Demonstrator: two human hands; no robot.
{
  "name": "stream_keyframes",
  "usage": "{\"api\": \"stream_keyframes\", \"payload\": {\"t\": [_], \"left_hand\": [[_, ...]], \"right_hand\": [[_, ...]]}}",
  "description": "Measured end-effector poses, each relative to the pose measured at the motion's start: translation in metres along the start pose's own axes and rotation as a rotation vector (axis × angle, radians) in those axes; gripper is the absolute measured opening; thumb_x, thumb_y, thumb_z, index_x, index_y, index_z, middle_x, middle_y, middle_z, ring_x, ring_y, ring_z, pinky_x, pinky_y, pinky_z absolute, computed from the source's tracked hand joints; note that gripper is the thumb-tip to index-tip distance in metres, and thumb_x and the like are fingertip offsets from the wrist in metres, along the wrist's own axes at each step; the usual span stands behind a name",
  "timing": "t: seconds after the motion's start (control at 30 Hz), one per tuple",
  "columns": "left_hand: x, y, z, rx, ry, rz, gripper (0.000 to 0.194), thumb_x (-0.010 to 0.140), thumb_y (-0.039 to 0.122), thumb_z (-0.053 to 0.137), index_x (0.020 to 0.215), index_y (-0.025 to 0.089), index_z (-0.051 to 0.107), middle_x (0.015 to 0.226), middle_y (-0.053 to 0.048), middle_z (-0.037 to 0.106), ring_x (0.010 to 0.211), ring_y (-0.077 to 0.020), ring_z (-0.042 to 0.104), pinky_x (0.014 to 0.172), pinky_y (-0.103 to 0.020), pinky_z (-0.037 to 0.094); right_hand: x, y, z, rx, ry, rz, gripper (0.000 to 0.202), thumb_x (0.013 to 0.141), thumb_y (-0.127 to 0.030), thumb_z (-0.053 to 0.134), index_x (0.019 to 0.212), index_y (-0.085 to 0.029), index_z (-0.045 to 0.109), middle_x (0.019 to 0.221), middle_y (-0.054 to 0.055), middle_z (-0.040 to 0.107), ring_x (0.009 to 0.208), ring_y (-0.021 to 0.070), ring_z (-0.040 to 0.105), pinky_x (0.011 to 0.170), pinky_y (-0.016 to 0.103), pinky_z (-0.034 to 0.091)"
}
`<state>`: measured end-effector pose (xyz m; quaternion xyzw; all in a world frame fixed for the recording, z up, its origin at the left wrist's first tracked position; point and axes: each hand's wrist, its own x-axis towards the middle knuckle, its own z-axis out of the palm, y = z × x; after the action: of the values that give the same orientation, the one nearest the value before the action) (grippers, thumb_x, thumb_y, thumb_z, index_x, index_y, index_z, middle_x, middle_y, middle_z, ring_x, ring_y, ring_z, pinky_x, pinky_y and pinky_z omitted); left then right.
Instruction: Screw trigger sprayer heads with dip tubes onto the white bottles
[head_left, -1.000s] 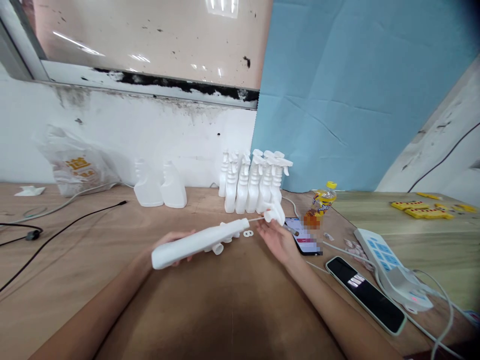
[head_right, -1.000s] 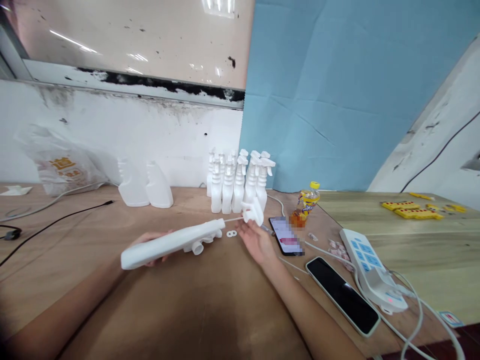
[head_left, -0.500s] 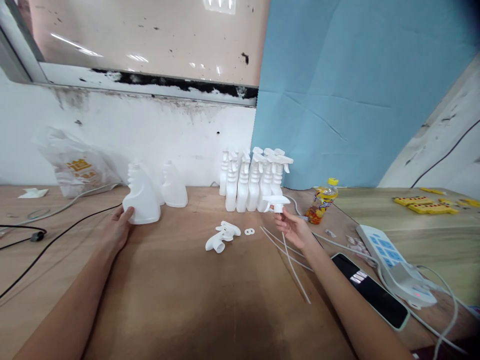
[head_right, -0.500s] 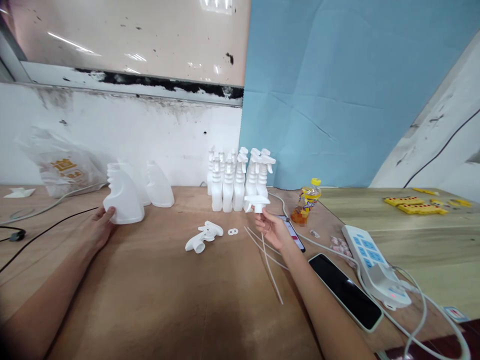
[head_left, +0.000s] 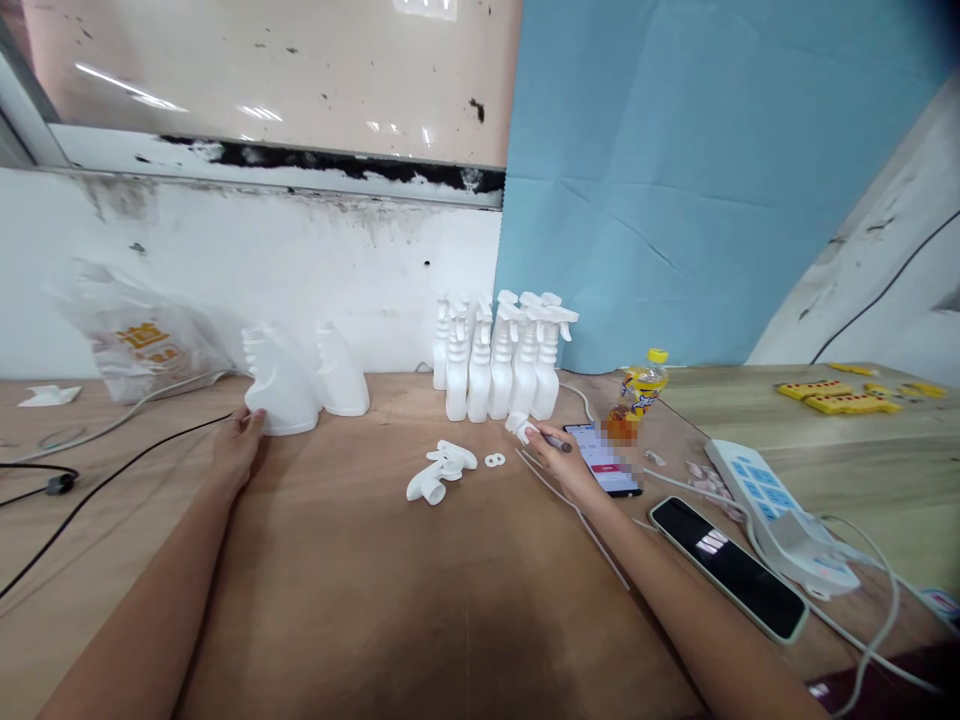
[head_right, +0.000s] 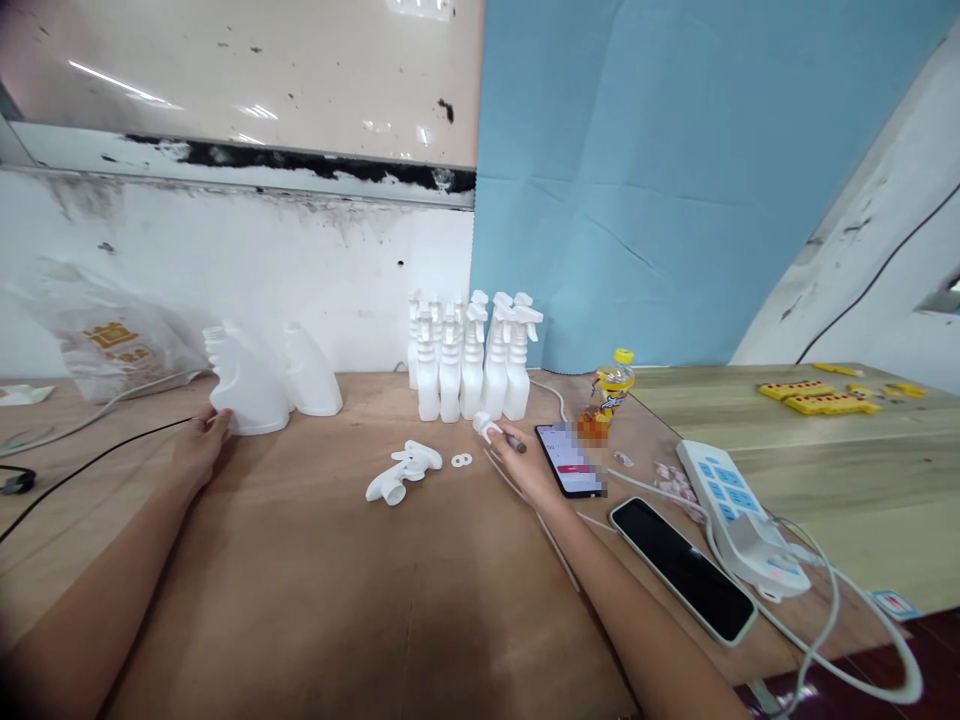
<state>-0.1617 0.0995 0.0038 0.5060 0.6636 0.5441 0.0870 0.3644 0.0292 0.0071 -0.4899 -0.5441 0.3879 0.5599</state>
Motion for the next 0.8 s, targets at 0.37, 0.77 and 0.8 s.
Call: {"api": "stream_keyframes", "payload": {"t": [0.37,0.77,0.8], "left_hand": [[-0.045,0.029,-0.004,-0.090,0.293,-0.029,0.023,0.091,0.019,0.054,0.113,0.011,0.054,0.103,-0.004,0.058,0.092,-0.0174,0.053,0.075,-0.025,0.043],[-0.216,0.139,0.066,-0.265,-0.777,0.606,0.007,0.084,0.031,0.067,0.087,0.027,0.072,0.079,-0.005,0.067,0.076,-0.0225,0.061,0.077,-0.033,0.046],[-0.227,0.146,0.070,-0.285,-0.938,0.672,0.011,0.086,0.030,0.065,0.093,0.028,0.073,0.081,-0.007,0.068,0.077,-0.0234,0.060,0.078,-0.034,0.044]], "right_hand": [[-0.009,-0.004,-0.002,-0.513,-0.009,-0.305,0.037,0.094,-0.045,0.054,0.113,-0.018,0.073,0.075,0.004,0.069,0.066,0.0209,0.059,0.064,0.029,0.043],[-0.009,-0.004,0.004,-0.474,0.145,-0.502,0.035,0.091,-0.029,0.060,0.126,-0.028,0.067,0.102,0.009,0.068,0.096,0.0287,0.058,0.100,0.049,0.040],[-0.010,-0.002,0.005,-0.441,0.147,-0.494,0.036,0.092,-0.031,0.061,0.127,-0.029,0.066,0.105,0.009,0.067,0.098,0.0284,0.057,0.102,0.049,0.039]]}}
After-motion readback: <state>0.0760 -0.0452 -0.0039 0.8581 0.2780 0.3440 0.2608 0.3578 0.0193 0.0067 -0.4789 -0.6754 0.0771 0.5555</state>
